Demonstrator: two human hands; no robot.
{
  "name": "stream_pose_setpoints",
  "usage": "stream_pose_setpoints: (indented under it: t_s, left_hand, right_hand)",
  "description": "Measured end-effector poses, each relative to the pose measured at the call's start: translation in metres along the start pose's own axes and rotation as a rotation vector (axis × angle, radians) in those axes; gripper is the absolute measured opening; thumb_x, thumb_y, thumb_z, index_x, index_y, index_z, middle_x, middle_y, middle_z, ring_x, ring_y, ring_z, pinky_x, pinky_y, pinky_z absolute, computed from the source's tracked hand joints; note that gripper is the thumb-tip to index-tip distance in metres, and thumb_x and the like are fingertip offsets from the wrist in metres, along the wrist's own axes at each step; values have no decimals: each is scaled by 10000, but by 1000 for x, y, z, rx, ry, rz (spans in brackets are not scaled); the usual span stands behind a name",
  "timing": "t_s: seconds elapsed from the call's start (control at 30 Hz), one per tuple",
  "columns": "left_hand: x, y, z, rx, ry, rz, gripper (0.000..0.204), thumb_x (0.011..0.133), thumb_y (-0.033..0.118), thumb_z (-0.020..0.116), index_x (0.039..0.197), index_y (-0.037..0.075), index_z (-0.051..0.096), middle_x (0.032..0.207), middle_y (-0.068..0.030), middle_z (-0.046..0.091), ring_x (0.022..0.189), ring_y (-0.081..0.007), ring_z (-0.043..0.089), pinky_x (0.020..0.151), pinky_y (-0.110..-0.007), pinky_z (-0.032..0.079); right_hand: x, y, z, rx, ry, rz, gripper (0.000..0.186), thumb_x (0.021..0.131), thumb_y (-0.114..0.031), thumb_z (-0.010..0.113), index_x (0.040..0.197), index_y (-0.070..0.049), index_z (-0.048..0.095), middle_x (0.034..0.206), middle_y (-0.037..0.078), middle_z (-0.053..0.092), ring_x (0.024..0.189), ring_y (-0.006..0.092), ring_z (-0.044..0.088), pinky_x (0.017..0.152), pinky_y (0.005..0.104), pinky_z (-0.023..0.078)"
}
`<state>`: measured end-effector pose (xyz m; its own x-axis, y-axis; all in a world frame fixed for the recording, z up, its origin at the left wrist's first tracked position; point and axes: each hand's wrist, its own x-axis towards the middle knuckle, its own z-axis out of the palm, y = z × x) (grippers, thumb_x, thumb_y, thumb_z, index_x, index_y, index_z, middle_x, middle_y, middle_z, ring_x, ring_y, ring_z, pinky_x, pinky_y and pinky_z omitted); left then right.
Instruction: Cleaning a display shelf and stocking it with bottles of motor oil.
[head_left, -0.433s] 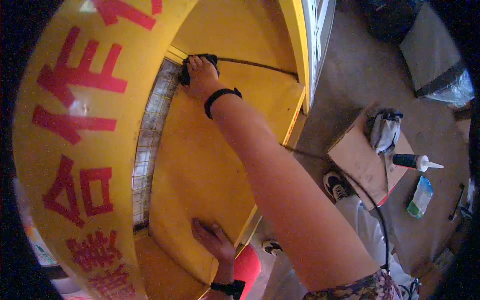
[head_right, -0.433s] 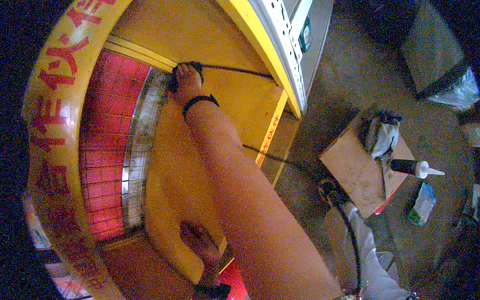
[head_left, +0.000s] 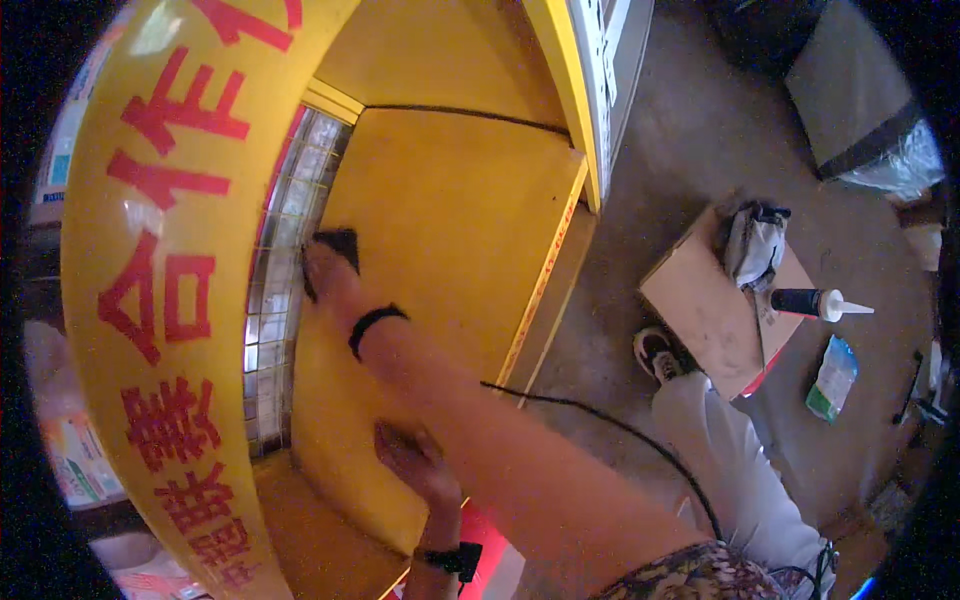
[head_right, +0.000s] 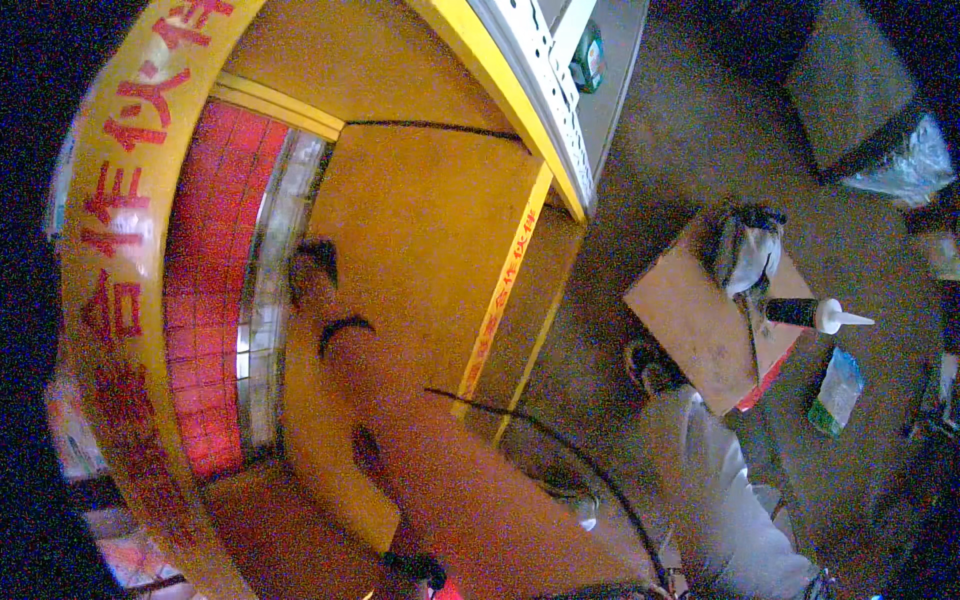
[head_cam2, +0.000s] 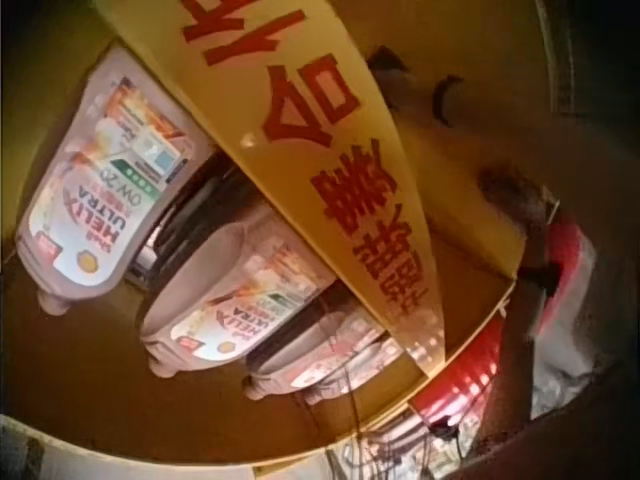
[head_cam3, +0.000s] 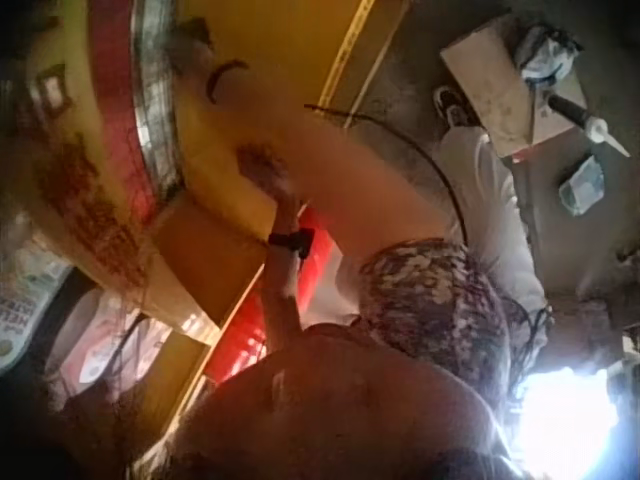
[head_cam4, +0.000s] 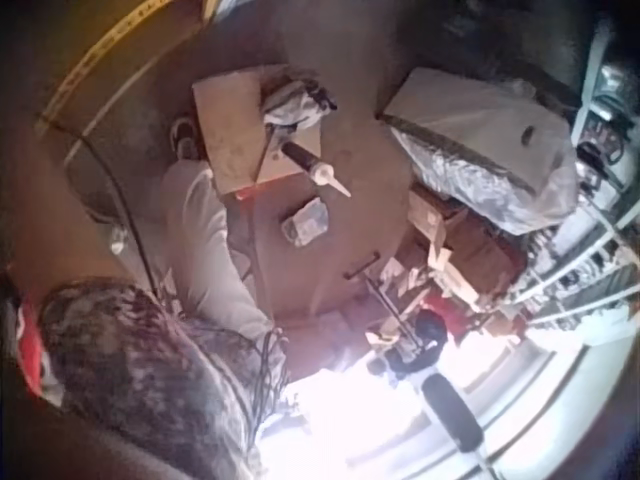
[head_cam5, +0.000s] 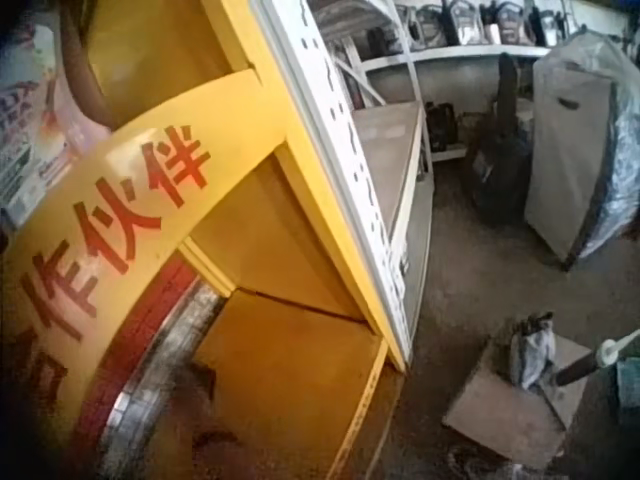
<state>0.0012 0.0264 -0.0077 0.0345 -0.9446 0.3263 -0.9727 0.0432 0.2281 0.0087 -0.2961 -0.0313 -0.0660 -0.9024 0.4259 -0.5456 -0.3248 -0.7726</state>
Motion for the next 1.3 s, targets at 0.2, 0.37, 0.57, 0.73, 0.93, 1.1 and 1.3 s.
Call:
stream_pose_setpoints:
  t_s: [0.2,0.37,0.57,0.73,0.93,1.1,1.3]
  left_hand:
    - [-10,8,-22,-42,-35,-12,616,958,333,458,1370,-104,317,1400,-310,331,1289,-447,316,1086,-503,273]
    - [-1,23,3,-3,-42,8,608,954,321,455,1371,-101,321,1395,-305,340,1288,-439,322,1091,-498,269]
    - [-8,-26,4,186,-39,-2,599,950,308,452,1371,-98,324,1390,-301,348,1287,-431,328,1096,-493,265]
    - [-4,-12,2,216,-43,-69,588,960,307,434,1375,-94,323,1399,-294,343,1283,-432,331,1093,-497,262]
    - [-1,-6,3,188,-26,-25,568,963,282,474,1375,-82,331,1398,-290,346,1278,-443,334,1075,-513,279]
    - [-3,-12,13,196,-20,80,552,959,264,482,1366,-82,345,1397,-287,352,1273,-444,342,1076,-514,276]
    - [-5,-14,26,236,-67,113,558,967,295,436,1369,-83,352,1402,-283,355,1286,-434,338,1092,-498,262]
  right_hand:
    - [-97,-72,61,1096,-216,325,527,886,-329,479,1339,-60,470,1371,120,477,1270,266,433,1074,346,343]
    - [-143,-76,63,229,-504,-212,333,927,-335,505,1117,-85,618,1100,95,646,994,220,598,889,341,478]
    - [3,-14,-56,506,-1015,215,306,912,-324,537,1046,-65,632,1039,87,656,919,204,603,789,355,514]
    - [85,128,-198,350,-544,2,508,871,-429,548,1152,-7,580,1172,164,570,1081,252,528,908,398,448]
    - [54,110,-189,-496,-102,-34,832,834,-640,476,1305,44,448,1425,210,376,1349,343,317,1113,418,261]
    - [5,31,-144,-325,-454,-19,943,756,-618,609,1371,52,360,1435,170,379,1351,289,324,1134,403,231]
    - [-87,11,-71,823,-511,-18,671,700,-307,716,1224,33,471,1187,164,555,1129,331,528,935,417,457]
